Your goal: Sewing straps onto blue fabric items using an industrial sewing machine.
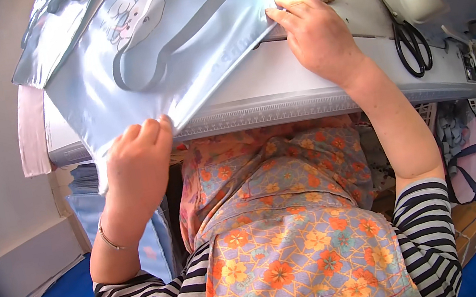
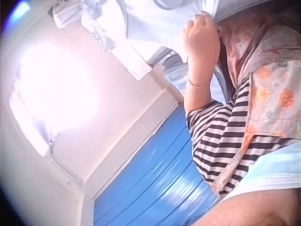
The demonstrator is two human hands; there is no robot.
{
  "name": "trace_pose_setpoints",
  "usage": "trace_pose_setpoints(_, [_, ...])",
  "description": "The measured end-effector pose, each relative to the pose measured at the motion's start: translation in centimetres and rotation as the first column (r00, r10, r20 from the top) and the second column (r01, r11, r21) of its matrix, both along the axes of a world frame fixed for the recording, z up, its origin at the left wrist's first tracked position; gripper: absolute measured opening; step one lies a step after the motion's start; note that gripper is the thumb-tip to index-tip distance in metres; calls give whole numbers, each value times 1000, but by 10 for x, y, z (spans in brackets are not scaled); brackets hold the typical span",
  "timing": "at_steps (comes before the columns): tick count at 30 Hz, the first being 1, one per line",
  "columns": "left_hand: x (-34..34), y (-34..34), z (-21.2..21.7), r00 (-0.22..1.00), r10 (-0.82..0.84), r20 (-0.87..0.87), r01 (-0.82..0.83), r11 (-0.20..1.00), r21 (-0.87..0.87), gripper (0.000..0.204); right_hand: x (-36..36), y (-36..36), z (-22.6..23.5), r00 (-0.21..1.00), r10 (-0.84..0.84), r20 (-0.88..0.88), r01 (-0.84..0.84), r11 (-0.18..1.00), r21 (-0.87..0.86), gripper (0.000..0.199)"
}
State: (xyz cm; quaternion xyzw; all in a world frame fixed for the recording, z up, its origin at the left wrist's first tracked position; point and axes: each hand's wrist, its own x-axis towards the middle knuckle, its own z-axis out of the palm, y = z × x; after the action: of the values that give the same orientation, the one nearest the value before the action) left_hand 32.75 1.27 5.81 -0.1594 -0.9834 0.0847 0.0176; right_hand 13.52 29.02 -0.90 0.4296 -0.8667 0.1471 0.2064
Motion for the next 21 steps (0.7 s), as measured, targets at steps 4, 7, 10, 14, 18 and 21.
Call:
trace_pose_setpoints(4, [11, 22, 3, 978, -144, 150, 129, 986, 106, 36, 2, 0, 0, 1000, -8, 16, 8, 1000, -13, 36])
trace_pose_setpoints(7, [12, 36, 0, 960, -211, 186, 180, 969, 170, 38, 3, -1, 2, 999, 5, 46, -4, 1000, -10, 37])
trace_pose_setpoints(10, [7, 45, 0, 909, -307, 282, 192, 909, 369, 39, 4, 0, 1, 999, -13, 46, 14, 1000, -27, 37])
trace_pose_setpoints(14, [6, 57, -9, 892, -320, 319, 135, 862, 488, 42, 1, 1, -1, 1000, -5, 29, 6, 999, -37, 37])
trace_pose_setpoints(18, [-3, 73, -16, 896, -356, 264, 151, 805, 574, 39, 3, 5, 0, 998, -19, 65, 22, 999, -46, 38])
trace_pose_setpoints(21, [-7, 83, -20, 918, -335, 213, 117, 741, 661, 35, 17, 8, -1, 992, -7, 125, 17, 997, -78, 40])
